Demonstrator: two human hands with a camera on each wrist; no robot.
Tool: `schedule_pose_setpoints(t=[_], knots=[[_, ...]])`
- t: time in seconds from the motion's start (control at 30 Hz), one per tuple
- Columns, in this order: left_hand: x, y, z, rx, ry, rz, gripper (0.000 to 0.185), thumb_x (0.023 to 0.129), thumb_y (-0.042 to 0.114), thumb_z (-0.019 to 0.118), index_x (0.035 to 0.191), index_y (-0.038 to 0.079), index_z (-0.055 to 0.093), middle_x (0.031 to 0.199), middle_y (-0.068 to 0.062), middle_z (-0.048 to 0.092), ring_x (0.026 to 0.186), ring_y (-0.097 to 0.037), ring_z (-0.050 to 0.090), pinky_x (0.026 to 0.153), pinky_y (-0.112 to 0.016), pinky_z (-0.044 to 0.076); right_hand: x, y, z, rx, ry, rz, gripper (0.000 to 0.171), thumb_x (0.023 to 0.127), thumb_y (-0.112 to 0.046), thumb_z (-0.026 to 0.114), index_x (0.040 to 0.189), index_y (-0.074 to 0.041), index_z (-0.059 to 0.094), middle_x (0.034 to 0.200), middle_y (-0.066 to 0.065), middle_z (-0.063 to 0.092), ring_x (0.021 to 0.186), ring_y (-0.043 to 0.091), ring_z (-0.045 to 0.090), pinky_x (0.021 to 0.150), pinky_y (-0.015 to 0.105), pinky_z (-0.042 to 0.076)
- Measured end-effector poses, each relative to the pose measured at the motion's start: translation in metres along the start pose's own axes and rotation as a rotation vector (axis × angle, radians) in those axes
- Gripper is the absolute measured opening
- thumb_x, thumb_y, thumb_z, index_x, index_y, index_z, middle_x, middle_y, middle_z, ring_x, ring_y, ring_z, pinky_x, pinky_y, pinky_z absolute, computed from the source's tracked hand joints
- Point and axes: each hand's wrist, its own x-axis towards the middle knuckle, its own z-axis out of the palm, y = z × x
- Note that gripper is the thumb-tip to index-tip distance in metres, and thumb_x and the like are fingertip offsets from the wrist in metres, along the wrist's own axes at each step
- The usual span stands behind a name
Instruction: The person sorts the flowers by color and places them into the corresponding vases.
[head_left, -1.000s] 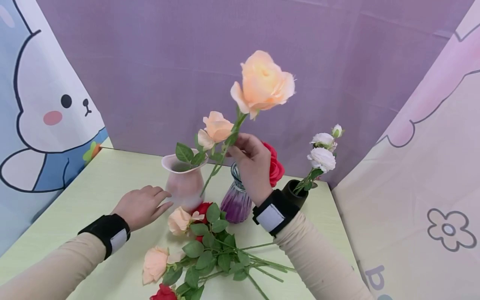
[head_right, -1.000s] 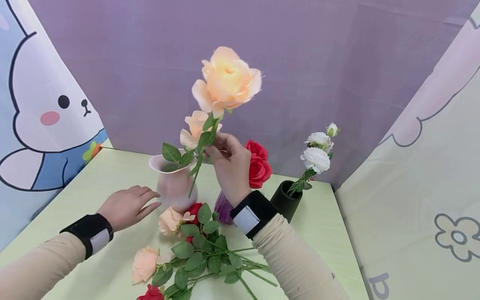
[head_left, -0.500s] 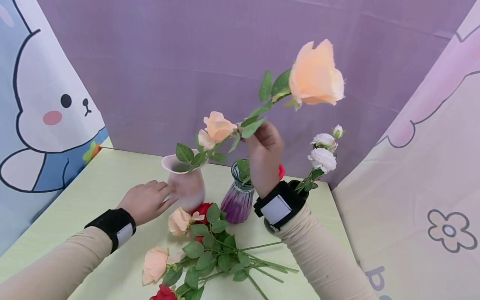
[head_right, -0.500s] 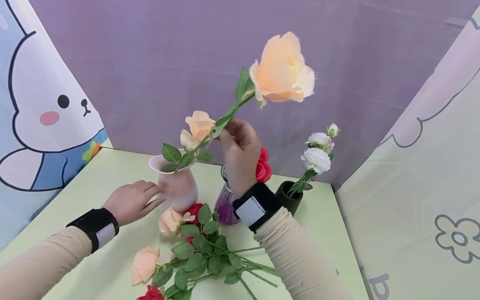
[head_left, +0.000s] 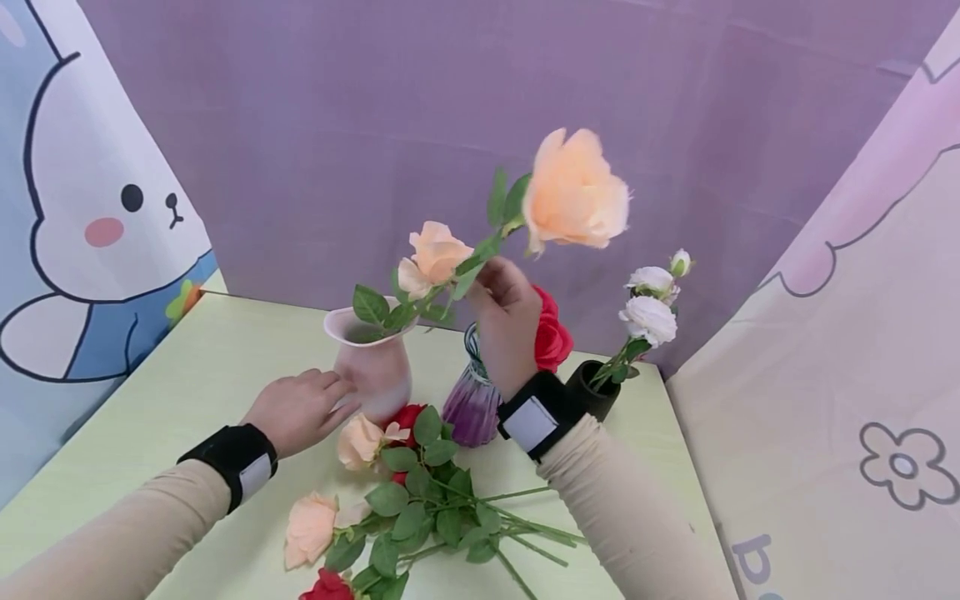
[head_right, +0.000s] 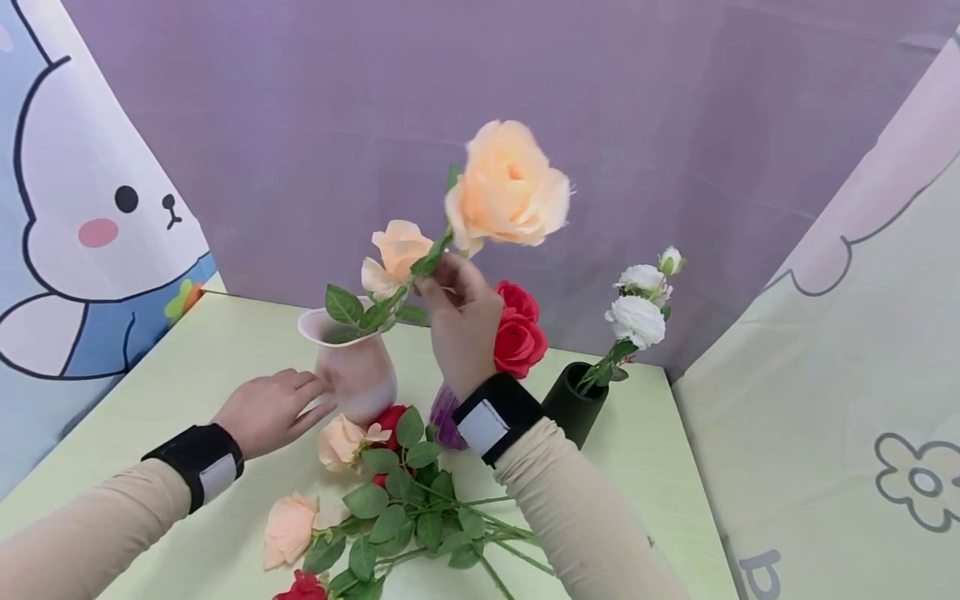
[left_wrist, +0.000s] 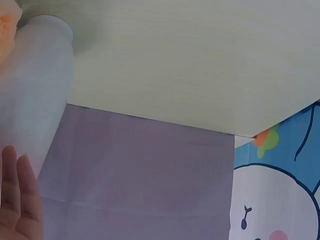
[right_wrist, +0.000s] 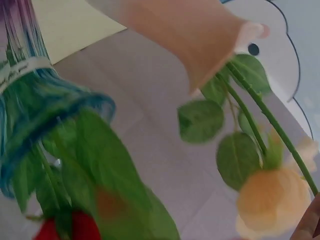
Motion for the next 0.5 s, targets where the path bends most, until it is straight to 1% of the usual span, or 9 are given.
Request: schedule_pose_setpoints(t=[0.1, 0.13, 0.23, 0.4, 0.47, 0.5], knots=[[-0.004, 0.002, 0.009, -0.001, -0.002, -0.003, 0.053, 0.092, 0.074, 0.041, 0.136, 0.048, 0.05, 0.12, 0.008, 0.064, 0.095, -0.019, 0.062, 0.067, -0.049, 0.056, -0.011, 0.029, 0.011, -0.08, 0.009, 0.058, 0.029, 0.094, -0.025, 0.069, 0.123, -0.021, 0.069, 0.104, 0.008, 0.073, 0.094, 0.024, 0.068, 0.08, 0.036, 0.056], [-0.006, 0.003, 0.011, -0.004, -0.008, -0.003, 0.053, 0.092, 0.074, 0.041, 0.138, 0.048, 0.049, 0.121, 0.008, 0.063, 0.097, -0.019, 0.062, 0.068, -0.049, 0.056, -0.014, 0.041, 0.015, -0.105, 0.015, 0.066, 0.03, 0.093, -0.025, 0.07, 0.122, -0.02, 0.069, 0.103, 0.006, 0.074, 0.094, 0.022, 0.069, 0.079, 0.034, 0.057], [-0.011, 0.007, 0.016, -0.015, -0.014, -0.002, 0.055, 0.092, 0.074, 0.041, 0.141, 0.049, 0.045, 0.125, 0.009, 0.062, 0.1, -0.02, 0.063, 0.071, -0.051, 0.056, -0.023, 0.075, 0.025, -0.181, 0.008, 0.07, 0.028, 0.092, -0.026, 0.071, 0.119, -0.02, 0.071, 0.1, 0.003, 0.075, 0.09, 0.019, 0.072, 0.077, 0.029, 0.059], [-0.021, 0.008, 0.022, -0.009, -0.021, -0.021, 0.058, 0.091, 0.076, 0.041, 0.142, 0.051, 0.041, 0.124, 0.009, 0.062, 0.098, -0.019, 0.062, 0.071, -0.05, 0.056, -0.034, 0.131, 0.034, -0.336, -0.04, 0.061, 0.019, 0.093, -0.031, 0.07, 0.112, -0.032, 0.071, 0.097, 0.0, 0.075, 0.085, 0.014, 0.073, 0.077, 0.025, 0.059], [-0.024, 0.007, 0.022, -0.007, -0.017, -0.027, 0.057, 0.09, 0.077, 0.041, 0.141, 0.051, 0.043, 0.123, 0.008, 0.064, 0.098, -0.019, 0.062, 0.07, -0.05, 0.056, -0.038, 0.154, 0.037, -0.404, -0.055, 0.069, 0.018, 0.093, -0.033, 0.07, 0.111, -0.037, 0.069, 0.097, -0.002, 0.075, 0.083, 0.009, 0.072, 0.075, 0.023, 0.059], [-0.025, 0.008, 0.022, -0.005, -0.014, -0.029, 0.057, 0.09, 0.077, 0.041, 0.14, 0.051, 0.044, 0.122, 0.008, 0.064, 0.098, -0.018, 0.062, 0.07, -0.05, 0.056, -0.04, 0.165, 0.038, -0.433, -0.062, 0.075, 0.018, 0.093, -0.034, 0.071, 0.11, -0.037, 0.069, 0.097, -0.003, 0.075, 0.081, 0.008, 0.072, 0.073, 0.023, 0.059]])
